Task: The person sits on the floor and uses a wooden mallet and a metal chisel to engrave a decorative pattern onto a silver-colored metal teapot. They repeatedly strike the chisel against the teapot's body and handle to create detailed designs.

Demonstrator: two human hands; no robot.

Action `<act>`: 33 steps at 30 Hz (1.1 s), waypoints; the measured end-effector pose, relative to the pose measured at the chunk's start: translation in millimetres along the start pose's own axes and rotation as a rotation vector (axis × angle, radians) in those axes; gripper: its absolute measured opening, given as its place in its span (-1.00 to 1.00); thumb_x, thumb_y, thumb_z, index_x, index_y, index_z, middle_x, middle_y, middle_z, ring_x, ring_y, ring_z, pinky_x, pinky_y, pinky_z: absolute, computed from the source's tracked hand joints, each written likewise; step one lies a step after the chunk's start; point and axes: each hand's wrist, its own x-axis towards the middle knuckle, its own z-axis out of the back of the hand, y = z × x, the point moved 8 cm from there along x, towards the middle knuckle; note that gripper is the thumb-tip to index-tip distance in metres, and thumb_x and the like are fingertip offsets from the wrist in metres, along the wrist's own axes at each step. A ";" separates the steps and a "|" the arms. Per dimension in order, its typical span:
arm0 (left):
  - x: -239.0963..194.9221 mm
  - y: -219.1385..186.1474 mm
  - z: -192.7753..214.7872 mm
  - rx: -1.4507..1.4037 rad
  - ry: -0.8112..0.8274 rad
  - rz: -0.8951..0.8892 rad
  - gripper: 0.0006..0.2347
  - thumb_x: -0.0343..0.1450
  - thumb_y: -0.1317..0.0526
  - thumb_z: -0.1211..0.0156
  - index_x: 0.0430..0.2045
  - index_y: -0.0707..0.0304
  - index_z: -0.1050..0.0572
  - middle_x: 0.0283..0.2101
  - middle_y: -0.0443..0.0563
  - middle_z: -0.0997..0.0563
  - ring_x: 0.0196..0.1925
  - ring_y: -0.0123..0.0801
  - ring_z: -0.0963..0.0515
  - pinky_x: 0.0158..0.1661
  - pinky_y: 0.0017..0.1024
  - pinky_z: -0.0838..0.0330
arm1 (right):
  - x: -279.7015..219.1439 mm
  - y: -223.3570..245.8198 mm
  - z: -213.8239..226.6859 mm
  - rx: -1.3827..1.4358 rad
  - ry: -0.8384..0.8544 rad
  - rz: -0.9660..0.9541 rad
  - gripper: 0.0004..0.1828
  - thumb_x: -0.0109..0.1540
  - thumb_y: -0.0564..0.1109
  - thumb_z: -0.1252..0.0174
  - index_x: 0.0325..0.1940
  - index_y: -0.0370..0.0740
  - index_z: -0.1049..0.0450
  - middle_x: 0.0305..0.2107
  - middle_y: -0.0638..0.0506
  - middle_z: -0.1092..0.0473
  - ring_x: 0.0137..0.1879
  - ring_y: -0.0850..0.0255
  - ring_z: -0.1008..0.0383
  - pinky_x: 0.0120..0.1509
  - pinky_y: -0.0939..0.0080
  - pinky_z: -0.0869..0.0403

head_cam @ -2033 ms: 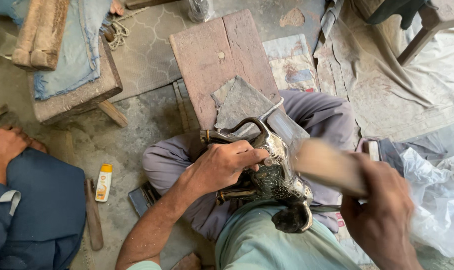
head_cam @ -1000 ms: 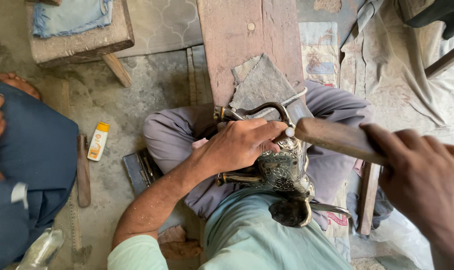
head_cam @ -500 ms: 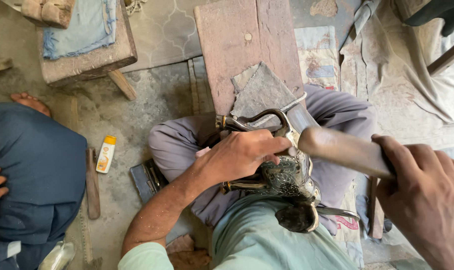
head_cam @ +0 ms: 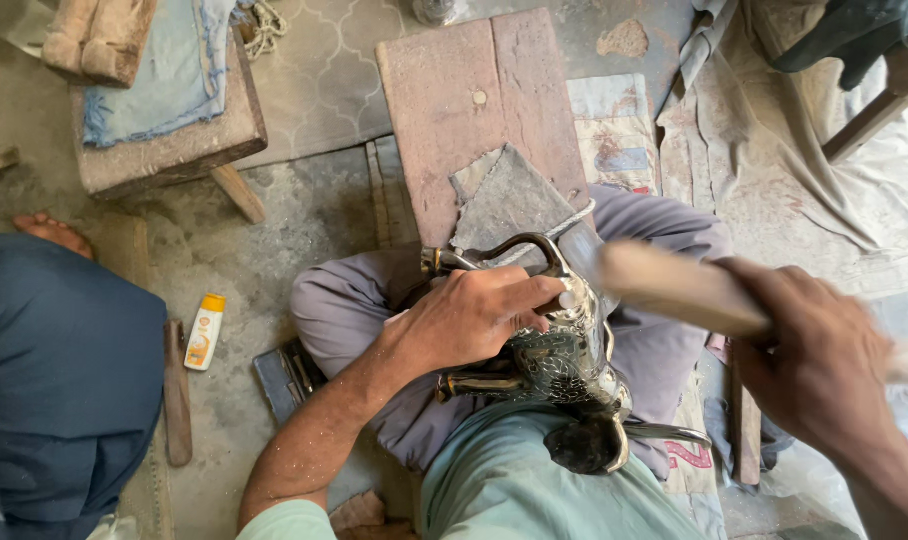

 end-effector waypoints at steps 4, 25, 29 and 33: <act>0.9 -3.2 1.7 0.036 0.060 0.012 -0.64 0.45 0.28 -0.33 0.11 0.09 -0.37 -0.36 0.05 -0.52 -0.32 -0.04 -0.58 -0.32 -0.14 -0.46 | -5.7 -16.3 7.7 0.426 -0.091 -0.295 -0.46 0.06 -0.25 -0.29 0.13 -0.23 -0.41 -0.23 -0.08 -0.51 -0.13 0.06 -0.55 -0.02 0.01 -0.49; 2.1 -0.7 2.4 0.003 0.119 0.069 -0.64 0.39 0.39 -0.34 0.01 0.08 -0.38 -0.34 0.04 -0.54 -0.34 -0.15 -0.62 -0.34 -0.21 -0.52 | -7.0 -9.4 1.0 0.246 -0.080 -0.263 -0.44 0.14 -0.15 -0.35 0.22 -0.05 -0.38 -0.24 0.02 -0.53 -0.22 0.12 -0.56 -0.13 0.03 -0.54; 2.8 -4.0 3.3 -0.014 0.129 0.051 -0.63 0.39 0.42 -0.28 0.04 0.06 -0.38 -0.32 0.01 -0.56 -0.31 -0.17 -0.65 -0.31 -0.25 -0.56 | -6.1 -0.9 6.1 0.242 -0.125 -0.156 -0.32 0.07 -0.21 -0.33 0.30 -0.09 -0.39 -0.16 -0.02 -0.52 -0.11 0.07 -0.55 -0.05 0.01 -0.55; 4.3 -2.3 3.8 -0.033 0.130 0.073 -0.64 0.39 0.41 -0.29 0.04 0.08 -0.39 -0.30 0.01 -0.57 -0.30 -0.17 -0.66 -0.31 -0.25 -0.56 | -2.2 11.4 9.6 -0.111 -0.108 -0.007 -0.29 -0.02 -0.30 -0.35 0.25 -0.10 -0.51 -0.17 -0.10 -0.58 -0.09 -0.03 -0.58 -0.06 -0.09 -0.55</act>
